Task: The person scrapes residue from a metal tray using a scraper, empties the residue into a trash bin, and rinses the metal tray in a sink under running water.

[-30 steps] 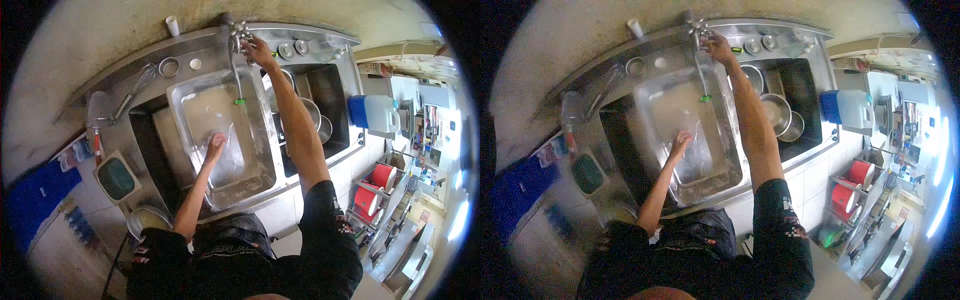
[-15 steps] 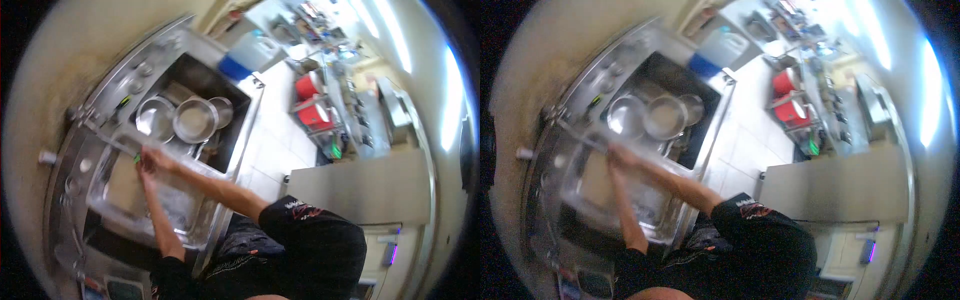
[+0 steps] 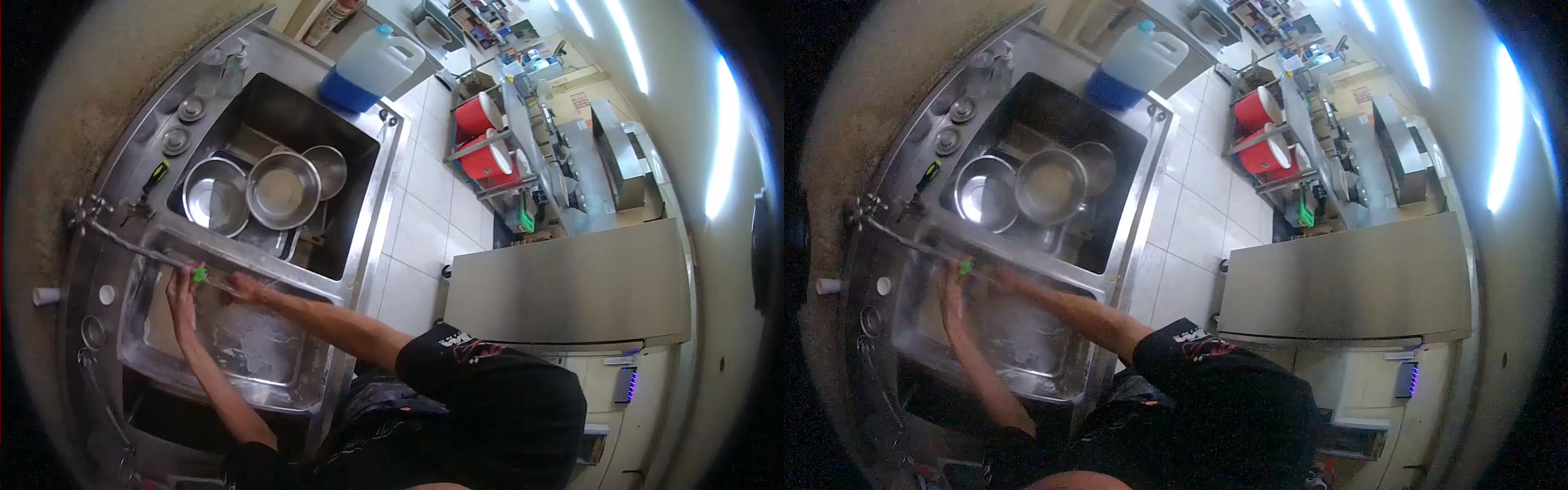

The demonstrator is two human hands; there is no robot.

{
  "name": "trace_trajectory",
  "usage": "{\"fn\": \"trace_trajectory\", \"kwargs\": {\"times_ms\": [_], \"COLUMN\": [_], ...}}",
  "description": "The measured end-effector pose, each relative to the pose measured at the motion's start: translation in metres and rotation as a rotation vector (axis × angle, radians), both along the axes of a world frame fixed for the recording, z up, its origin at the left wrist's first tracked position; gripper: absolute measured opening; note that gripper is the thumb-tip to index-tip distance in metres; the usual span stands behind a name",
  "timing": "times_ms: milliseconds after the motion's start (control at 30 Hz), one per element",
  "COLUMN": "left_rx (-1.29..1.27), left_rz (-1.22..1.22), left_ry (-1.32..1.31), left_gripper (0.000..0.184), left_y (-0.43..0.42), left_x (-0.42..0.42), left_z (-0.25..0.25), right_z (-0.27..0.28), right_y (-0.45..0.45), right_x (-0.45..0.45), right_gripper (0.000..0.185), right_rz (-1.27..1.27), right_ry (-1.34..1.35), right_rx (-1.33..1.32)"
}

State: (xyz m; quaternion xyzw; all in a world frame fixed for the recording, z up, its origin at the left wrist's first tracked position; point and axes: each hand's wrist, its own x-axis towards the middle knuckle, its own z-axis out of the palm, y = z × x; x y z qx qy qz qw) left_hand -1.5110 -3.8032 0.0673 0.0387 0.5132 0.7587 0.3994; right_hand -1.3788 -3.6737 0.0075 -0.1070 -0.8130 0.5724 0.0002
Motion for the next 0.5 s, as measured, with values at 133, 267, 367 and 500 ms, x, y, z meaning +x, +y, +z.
{"fn": "trace_trajectory", "kwargs": {"times_ms": [133, 267, 367, 500], "left_rx": [-0.041, -0.237, -0.126, -0.193], "left_rz": [-0.003, -0.077, -0.056, -0.078], "left_ry": [0.052, 0.331, 0.334, 0.403], "left_gripper": [0.041, 0.037, 0.028, 0.025], "left_y": [0.014, 0.024, 0.021, 0.019], "left_x": [0.004, -0.016, -0.015, -0.021], "left_z": [0.027, 0.011, 0.023, 0.019], "right_z": [0.045, 0.015, 0.037, 0.116], "right_y": [0.0, 0.016, 0.032, 0.029], "right_x": [-0.017, 0.007, 0.026, 0.051], "right_gripper": [0.025, 0.036, 0.037, 0.041], "right_rz": [0.018, -0.175, 0.246, 0.355], "right_ry": [-0.027, 0.073, 0.148, 0.079], "right_rx": [0.094, 0.25, 0.761, 1.057]}}
